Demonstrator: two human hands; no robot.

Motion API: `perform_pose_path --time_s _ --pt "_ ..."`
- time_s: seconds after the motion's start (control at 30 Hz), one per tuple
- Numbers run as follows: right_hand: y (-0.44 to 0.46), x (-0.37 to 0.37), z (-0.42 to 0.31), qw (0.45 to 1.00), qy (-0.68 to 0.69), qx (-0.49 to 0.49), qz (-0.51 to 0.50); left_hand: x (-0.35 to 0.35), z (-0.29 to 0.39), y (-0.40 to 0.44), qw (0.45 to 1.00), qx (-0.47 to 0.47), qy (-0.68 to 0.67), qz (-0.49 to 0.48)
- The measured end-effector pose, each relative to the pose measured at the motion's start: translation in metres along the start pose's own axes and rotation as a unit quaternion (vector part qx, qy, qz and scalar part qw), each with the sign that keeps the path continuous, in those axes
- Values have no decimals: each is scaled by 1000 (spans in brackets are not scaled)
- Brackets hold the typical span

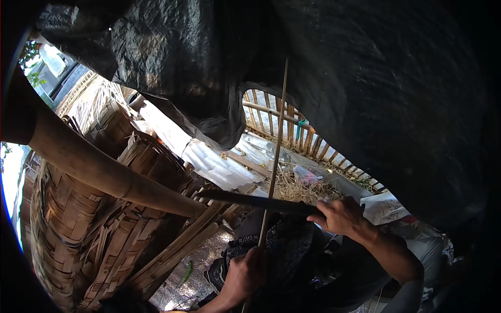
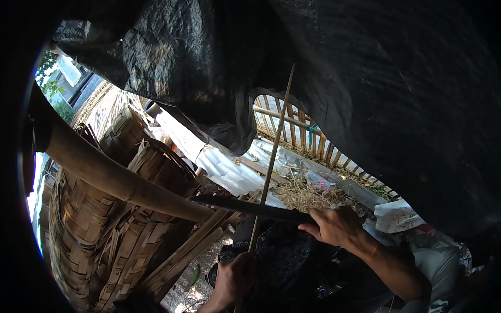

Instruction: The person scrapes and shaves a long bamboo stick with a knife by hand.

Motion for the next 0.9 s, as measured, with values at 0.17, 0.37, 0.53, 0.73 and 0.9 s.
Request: perform_pose_path --time_s 0.17,0.37,0.53,0.73,0.9 --pt "-4 7 -12 990 13 -136 -39 -2 6 -3 998 52 16 38" --pt "11 0 36 994 -105 20 22 5 9 2 999 51 -13 2" --pt "-1 -3 -3 994 -4 -109 27 7 5 -2 999 48 8 4" --pt "8 8 55 994 -67 84 36 9 2 0 999 43 3 -15" --pt "4 -4 22 998 -53 -17 38 14 4 -3 997 24 41 -68"
Point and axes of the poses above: each hand's wrist, its own y-axis towards the middle knuckle, its own x-axis out of the palm, z = x × y, the point moved 6 cm from there along y, towards the middle knuckle, and after that the axes turned 9 degrees about z, right-handed, at the moved point
